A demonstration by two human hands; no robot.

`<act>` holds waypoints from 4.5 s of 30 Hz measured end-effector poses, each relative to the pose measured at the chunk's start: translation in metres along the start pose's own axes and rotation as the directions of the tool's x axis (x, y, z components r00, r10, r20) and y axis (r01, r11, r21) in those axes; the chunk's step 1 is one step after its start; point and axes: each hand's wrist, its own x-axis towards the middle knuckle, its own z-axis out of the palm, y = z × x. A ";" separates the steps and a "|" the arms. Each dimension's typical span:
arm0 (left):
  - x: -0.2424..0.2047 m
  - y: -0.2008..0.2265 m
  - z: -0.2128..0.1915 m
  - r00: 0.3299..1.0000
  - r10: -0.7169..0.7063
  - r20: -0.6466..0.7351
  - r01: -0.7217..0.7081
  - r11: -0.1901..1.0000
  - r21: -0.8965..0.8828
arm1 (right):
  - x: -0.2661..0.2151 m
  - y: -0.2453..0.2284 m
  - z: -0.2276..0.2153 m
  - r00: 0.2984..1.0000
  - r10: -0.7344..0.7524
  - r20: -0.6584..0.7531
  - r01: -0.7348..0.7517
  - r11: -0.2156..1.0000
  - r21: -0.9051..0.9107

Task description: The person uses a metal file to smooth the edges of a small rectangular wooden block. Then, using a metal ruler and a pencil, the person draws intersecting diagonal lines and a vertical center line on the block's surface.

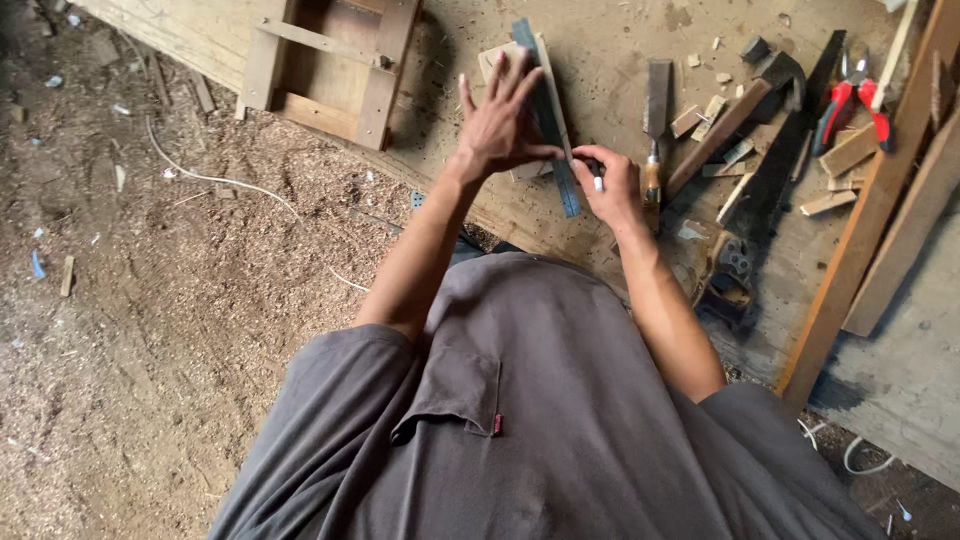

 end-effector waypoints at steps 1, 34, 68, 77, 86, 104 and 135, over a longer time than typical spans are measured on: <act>-0.004 0.000 -0.002 1.000 0.000 -0.002 0.000 0.999 0.033 | 0.001 -0.001 0.002 0.999 -0.050 -0.008 0.050 0.998 0.042; -0.002 0.007 -0.009 0.998 0.027 0.050 -0.032 0.993 0.111 | 0.086 0.032 0.019 0.944 -0.205 -0.258 0.193 0.979 -0.071; -0.005 0.011 -0.016 0.999 -0.016 0.048 0.012 0.997 0.071 | 0.165 0.020 0.050 0.916 -0.372 -0.151 0.362 0.928 -0.090; -0.007 0.011 -0.018 0.998 -0.012 0.064 0.006 0.996 0.084 | 0.162 0.002 0.039 0.940 -0.329 -0.089 0.316 0.940 -0.132; -0.002 0.010 -0.017 0.997 -0.015 0.074 0.011 0.998 0.058 | 0.117 0.004 0.027 0.955 -0.293 -0.057 0.280 0.946 -0.160; 0.000 0.003 0.001 1.000 -0.008 -0.021 0.009 0.999 0.039 | 0.013 -0.023 0.000 0.969 -0.244 -0.028 0.237 0.961 -0.139; 0.001 -0.020 0.102 0.839 -0.531 -0.119 0.198 0.502 -0.842 | -0.039 -0.006 0.043 0.951 -0.163 -0.262 0.105 0.969 -0.224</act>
